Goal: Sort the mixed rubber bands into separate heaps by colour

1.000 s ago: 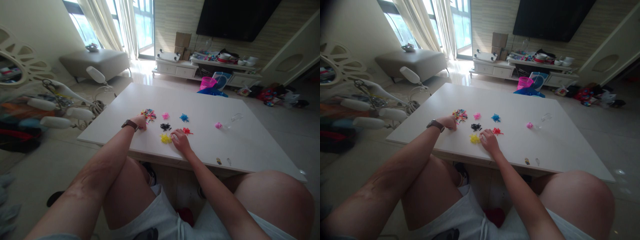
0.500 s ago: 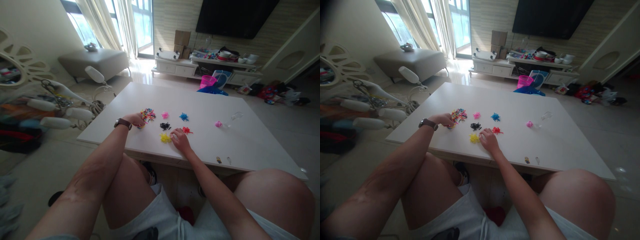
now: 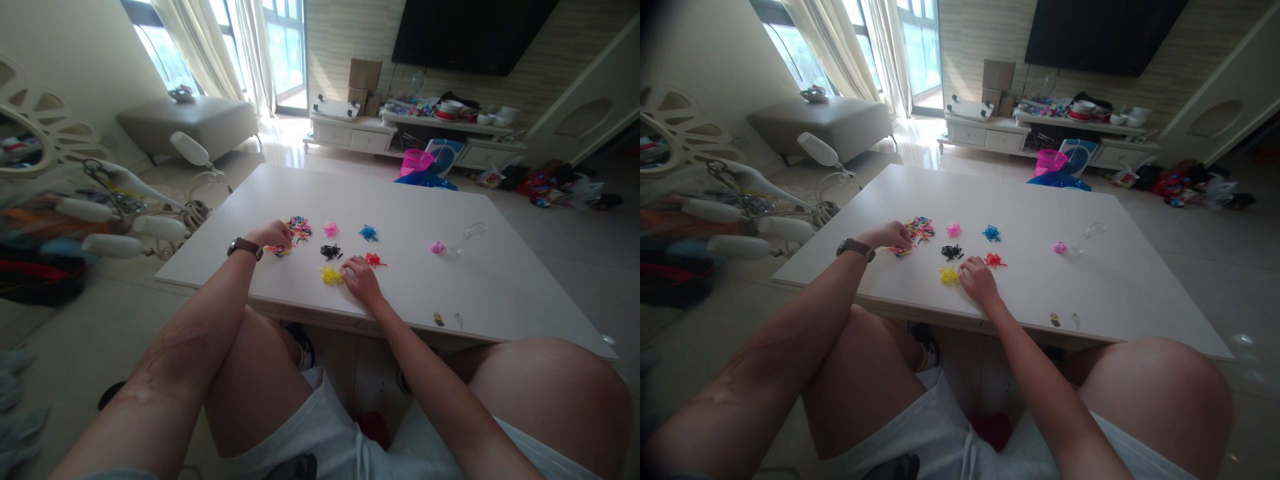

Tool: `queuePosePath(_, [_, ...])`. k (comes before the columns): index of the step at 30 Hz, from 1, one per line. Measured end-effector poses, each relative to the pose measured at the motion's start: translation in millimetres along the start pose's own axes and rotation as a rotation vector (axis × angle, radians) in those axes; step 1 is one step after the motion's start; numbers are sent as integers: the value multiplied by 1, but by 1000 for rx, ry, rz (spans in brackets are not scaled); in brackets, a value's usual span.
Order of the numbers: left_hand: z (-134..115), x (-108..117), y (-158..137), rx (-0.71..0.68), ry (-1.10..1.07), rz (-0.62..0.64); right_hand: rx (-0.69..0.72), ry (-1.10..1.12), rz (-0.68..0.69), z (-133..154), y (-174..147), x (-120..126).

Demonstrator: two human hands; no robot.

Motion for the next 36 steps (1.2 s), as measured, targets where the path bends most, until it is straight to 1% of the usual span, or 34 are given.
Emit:
queuePosePath(3, [-1, 10, -5, 0, 8, -126, -4, 1, 0, 0, 0, 0])
queuePosePath(5, [-1, 11, -6, -1, 50, -158, -4, 1, -3, 0, 0, 0])
queuePosePath(10, [-1, 6, -2, 32, 170, -148, 12, -7, -12, 1, 0, 0])
queuePosePath(14, [-5, 1, 1, 10, 262, -120, 16, -14, -21, 1, 0, 1])
queuePosePath(22, [-2, -1, 7, 18, 332, -125, 22, -15, -27, 1, -1, 0])
queuePosePath(28, [2, -8, 11, 90, 390, -70, 24, -16, -28, 0, 0, 0])
queuePosePath(32, [-4, -3, 10, 37, 398, -87, 25, -17, -30, 1, 0, 0])
queuePosePath(36, [-7, 6, 5, -26, 293, -116, 22, -13, -30, 1, 0, 1])
Point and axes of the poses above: each hand's wrist, its own y-axis towards the middle knuckle, its own x-axis out of the back of the hand, z = x × y, the point moved 7 cm from there along y, towards the middle knuckle, and after that the axes turned 11 degrees about -y, right-handed, at the moved point
